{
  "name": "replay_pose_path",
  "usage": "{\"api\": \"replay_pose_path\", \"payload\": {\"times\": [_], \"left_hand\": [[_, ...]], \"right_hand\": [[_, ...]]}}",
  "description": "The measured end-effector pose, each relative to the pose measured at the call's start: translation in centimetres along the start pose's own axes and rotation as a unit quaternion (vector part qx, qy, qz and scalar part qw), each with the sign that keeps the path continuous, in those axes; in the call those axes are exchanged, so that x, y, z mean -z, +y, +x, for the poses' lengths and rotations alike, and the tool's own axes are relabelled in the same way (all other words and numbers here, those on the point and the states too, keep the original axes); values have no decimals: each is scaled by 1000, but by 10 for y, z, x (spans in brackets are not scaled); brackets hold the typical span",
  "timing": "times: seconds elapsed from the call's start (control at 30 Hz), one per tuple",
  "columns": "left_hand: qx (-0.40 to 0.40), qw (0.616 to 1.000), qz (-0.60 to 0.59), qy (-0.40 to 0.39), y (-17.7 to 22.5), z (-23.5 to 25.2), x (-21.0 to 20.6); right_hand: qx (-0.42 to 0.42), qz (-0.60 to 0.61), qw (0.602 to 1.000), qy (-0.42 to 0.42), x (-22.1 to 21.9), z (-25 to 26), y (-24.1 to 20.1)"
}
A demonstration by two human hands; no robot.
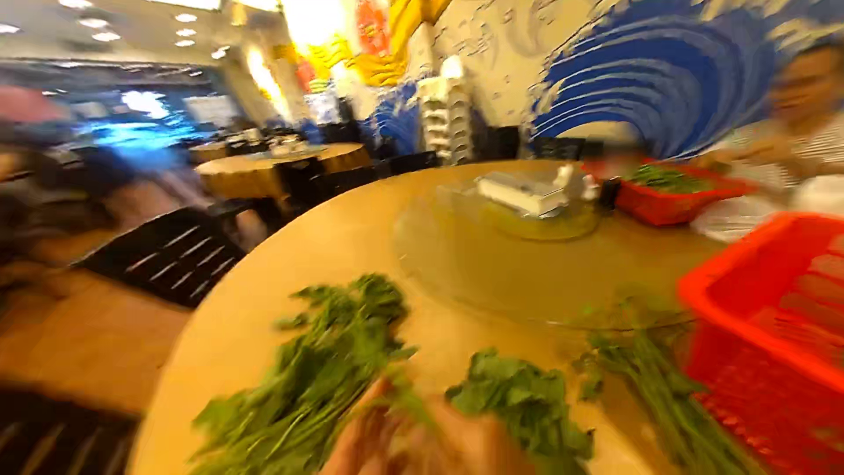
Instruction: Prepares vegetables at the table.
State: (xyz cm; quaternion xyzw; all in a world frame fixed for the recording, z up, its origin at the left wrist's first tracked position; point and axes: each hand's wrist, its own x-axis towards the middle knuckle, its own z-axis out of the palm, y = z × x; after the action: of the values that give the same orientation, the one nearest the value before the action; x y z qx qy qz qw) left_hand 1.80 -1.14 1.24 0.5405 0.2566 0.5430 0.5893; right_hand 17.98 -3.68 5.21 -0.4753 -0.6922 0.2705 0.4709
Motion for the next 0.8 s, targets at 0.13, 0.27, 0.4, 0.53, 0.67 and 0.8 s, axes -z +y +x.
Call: {"api": "replay_pose_path", "payload": {"times": [0.13, 0.27, 0.4, 0.53, 0.67, 0.8], "left_hand": [[-29, 999, -7, -14, -16, -1, 4], [-34, 999, 5, -19, -16, 2, 8], [-23, 999, -39, -29, -14, 3, 7], [-8, 998, -64, -29, -16, -3, 7], [-8, 995, -98, -30, -15, 1, 10], [4, 996, -92, -13, -17, -4, 9]], "right_hand": [[-31, 133, 989, -61, 8, 5, 14], [-13, 140, 989, -46, 14, 11, 13], [6, 138, 990, -30, 20, 15, 13], [34, 117, 992, -26, 20, 11, 13], [85, 31, 996, -23, 20, 14, 16], [208, -209, 955, 31, 10, 7, 21]]}}
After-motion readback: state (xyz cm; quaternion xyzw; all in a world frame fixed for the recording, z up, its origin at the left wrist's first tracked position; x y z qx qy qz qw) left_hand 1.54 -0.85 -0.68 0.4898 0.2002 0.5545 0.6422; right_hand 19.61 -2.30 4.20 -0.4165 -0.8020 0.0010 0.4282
